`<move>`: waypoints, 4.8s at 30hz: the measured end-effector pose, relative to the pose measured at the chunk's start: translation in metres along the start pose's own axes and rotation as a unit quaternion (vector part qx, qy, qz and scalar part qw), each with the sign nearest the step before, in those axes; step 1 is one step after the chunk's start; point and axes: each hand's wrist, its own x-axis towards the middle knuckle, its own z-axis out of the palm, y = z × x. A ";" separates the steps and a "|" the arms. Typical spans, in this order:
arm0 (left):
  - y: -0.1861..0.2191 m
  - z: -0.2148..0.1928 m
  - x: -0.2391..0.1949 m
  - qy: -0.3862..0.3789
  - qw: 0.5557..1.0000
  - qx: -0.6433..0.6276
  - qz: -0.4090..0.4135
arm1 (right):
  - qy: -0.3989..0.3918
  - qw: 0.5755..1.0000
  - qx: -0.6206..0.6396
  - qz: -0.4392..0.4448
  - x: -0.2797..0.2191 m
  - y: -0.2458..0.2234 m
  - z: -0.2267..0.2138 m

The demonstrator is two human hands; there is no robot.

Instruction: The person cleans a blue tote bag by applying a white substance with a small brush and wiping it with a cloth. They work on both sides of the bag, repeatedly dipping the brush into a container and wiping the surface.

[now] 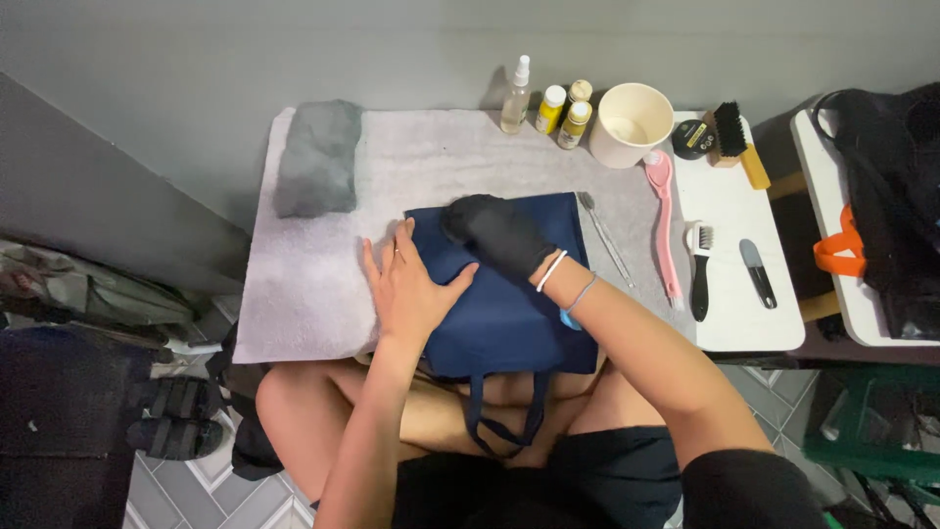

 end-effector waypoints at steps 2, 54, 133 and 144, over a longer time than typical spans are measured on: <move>0.000 0.000 -0.001 -0.007 1.000 0.000 -0.002 | 0.010 1.000 0.018 0.024 -0.010 0.001 -0.009; 0.085 0.058 0.026 -0.040 0.992 0.012 0.119 | 0.062 0.798 0.072 0.595 -0.135 0.021 -0.205; 0.050 0.010 0.032 -0.195 0.965 -0.136 0.109 | 0.111 0.845 0.044 0.522 -0.109 -0.138 -0.094; 0.052 0.009 0.030 -0.199 0.968 -0.121 0.097 | 0.111 0.833 0.025 0.542 -0.108 -0.131 -0.100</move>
